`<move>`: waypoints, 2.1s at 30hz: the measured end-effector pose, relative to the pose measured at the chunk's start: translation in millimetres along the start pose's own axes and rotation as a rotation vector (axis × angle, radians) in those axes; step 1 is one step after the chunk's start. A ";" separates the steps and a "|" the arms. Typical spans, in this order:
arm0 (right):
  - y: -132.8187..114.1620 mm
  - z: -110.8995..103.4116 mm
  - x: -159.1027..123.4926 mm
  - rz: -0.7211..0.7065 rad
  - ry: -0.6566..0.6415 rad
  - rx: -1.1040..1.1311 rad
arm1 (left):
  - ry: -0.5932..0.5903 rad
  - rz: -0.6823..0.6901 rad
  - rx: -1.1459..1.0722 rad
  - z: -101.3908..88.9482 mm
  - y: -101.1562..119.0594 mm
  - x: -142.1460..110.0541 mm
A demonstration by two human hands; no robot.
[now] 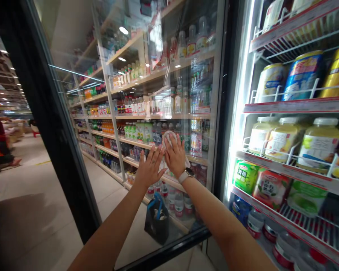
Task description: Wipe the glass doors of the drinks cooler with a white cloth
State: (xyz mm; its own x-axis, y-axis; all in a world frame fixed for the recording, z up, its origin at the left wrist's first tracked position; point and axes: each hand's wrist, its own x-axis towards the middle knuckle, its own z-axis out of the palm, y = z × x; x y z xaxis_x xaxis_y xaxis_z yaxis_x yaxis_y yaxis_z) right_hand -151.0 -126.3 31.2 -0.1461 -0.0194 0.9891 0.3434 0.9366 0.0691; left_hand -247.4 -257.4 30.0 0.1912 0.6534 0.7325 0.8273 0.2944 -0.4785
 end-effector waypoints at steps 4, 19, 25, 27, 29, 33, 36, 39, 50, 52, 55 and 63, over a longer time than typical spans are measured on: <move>-6.1 6.5 -3.5 0.021 0.006 -0.010 | 0.001 0.000 0.000 0.6 -0.8 -0.3; -6.4 10.9 -90.8 -0.016 -0.106 0.012 | 0.026 -0.024 0.023 1.7 -0.6 0.5; -4.3 5.7 -2.2 0.105 0.038 0.028 | 0.006 -0.030 -0.002 3.2 -1.5 0.4; -4.3 5.1 -4.6 0.077 0.013 0.023 | 0.009 -0.028 -0.001 3.4 -1.4 0.4; -5.3 6.0 -25.7 0.043 -0.028 0.005 | 0.015 -0.027 0.003 3.2 -0.9 0.6; -10.8 10.7 -95.9 -0.045 -0.091 -0.023 | 0.035 -0.025 0.023 2.8 0.8 1.0; -15.3 13.3 -141.5 -0.098 -0.098 -0.022 | 0.060 -0.016 0.050 2.8 1.8 1.3; -15.7 13.6 -157.9 -0.114 -0.119 -0.011 | 0.077 -0.013 0.067 2.7 2.2 1.2; 1.3 2.8 0.5 0.045 0.041 0.013 | 0.040 -0.018 -0.005 5.2 -0.3 -0.2; -1.7 2.3 11.0 0.062 0.070 0.021 | 0.039 -0.022 -0.014 5.0 -0.5 -0.1; -7.2 4.4 -1.0 0.071 0.073 0.026 | 0.043 -0.024 -0.020 4.2 -0.1 0.4; -11.7 14.3 -84.7 -0.003 -0.040 0.034 | 0.051 -0.024 -0.020 2.1 1.9 1.5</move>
State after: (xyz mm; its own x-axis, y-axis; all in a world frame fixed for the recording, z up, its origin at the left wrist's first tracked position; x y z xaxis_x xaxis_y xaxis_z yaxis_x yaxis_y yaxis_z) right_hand -155.9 -130.6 -55.2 -0.1846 -0.0092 0.9828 0.3113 0.9479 0.0673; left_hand -246.7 -254.4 29.1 0.1976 0.6103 0.7672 0.8421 0.2949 -0.4515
